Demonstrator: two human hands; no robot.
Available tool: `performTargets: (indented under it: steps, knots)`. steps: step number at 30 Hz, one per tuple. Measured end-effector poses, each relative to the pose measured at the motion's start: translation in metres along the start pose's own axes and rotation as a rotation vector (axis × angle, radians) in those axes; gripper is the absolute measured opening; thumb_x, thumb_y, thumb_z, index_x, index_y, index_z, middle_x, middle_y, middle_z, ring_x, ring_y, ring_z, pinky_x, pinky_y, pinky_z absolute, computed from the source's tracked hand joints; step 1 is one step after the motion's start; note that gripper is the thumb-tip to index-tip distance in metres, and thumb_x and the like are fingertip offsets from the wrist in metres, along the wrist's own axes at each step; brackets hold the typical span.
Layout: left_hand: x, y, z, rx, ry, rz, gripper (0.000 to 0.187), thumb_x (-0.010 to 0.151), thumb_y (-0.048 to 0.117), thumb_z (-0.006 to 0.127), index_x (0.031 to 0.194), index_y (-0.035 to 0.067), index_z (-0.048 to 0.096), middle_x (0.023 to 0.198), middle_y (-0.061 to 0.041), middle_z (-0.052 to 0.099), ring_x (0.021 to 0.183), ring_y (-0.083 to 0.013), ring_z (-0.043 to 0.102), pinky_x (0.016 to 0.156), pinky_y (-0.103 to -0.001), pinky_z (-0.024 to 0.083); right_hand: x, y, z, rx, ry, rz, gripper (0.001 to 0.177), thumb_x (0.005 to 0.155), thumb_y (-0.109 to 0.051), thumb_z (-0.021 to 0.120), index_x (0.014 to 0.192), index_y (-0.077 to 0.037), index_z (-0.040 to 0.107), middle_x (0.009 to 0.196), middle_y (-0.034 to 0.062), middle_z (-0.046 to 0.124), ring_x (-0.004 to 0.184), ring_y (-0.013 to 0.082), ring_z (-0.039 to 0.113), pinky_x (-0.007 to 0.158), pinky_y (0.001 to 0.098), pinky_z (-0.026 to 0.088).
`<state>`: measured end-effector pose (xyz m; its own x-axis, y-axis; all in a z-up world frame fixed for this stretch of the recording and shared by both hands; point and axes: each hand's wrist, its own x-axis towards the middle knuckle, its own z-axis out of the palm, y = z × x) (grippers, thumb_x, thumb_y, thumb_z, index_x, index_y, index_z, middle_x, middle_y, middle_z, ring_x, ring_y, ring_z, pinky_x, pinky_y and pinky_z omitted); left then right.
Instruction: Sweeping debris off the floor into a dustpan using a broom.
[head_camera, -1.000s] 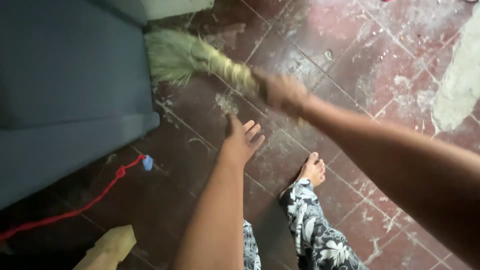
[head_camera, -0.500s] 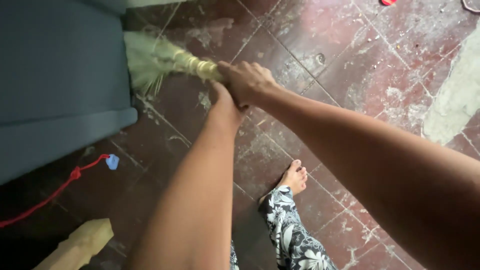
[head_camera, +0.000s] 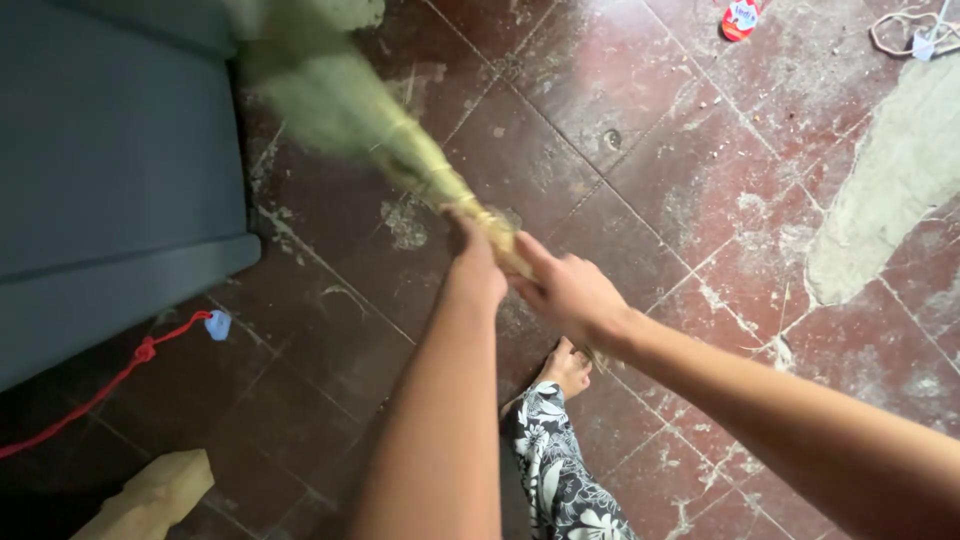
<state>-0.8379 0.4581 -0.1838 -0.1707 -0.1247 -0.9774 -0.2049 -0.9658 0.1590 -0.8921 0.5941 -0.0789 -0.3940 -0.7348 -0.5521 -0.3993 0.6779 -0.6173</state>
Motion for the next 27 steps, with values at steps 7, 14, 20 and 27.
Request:
performTargets:
  steps: [7, 14, 20, 27]
  knots:
    - [-0.011, 0.014, -0.005, 0.106, 0.052, 0.035, 0.105, 0.093, 0.082, 0.018, 0.155, 0.002, 0.045, 0.154, -0.015, 0.052, 0.136, -0.0306, 0.047, 0.107, -0.044, 0.04, 0.076, 0.018, -0.071, -0.308, -0.189, 0.157, 0.054, 0.094, -0.033, 0.055, 0.147, -0.034, 0.042, 0.091, 0.0156, 0.075, 0.075, 0.0367, 0.076, 0.061, 0.0526, 0.062]
    - [-0.014, -0.007, 0.058, 0.079, -0.063, 0.035, 0.085, 0.095, 0.073, 0.017, 0.162, 0.021, 0.016, 0.161, -0.01, 0.041, 0.142, -0.0312, 0.047, 0.117, -0.057, 0.033, 0.012, 0.027, -0.099, -0.007, 0.203, 0.367, 0.06, 0.095, -0.036, 0.063, 0.149, -0.026, 0.039, 0.099, 0.0221, 0.073, 0.089, 0.0458, 0.071, 0.08, 0.0559, 0.058]
    - [0.06, 0.005, 0.016, 0.207, -0.101, 0.106, 0.104, 0.095, 0.085, 0.015, 0.154, 0.005, 0.046, 0.151, -0.014, 0.059, 0.136, -0.031, 0.054, 0.103, -0.044, 0.042, 0.047, -0.027, -0.05, 0.099, 0.078, 0.157, 0.063, 0.092, -0.028, 0.061, 0.149, -0.021, 0.036, 0.101, 0.0225, 0.073, 0.09, 0.0457, 0.07, 0.075, 0.0571, 0.056]
    - [0.033, 0.084, 0.013, 0.26, -0.208, 0.096, 0.099, 0.095, 0.083, 0.021, 0.157, 0.009, 0.042, 0.148, -0.004, 0.06, 0.13, -0.0214, 0.061, 0.097, -0.042, 0.053, 0.153, 0.043, -0.11, -0.305, 0.121, 0.086, 0.035, 0.102, -0.037, 0.054, 0.132, -0.019, 0.054, 0.098, 0.0216, 0.072, 0.085, 0.0415, 0.07, 0.069, 0.0543, 0.053]
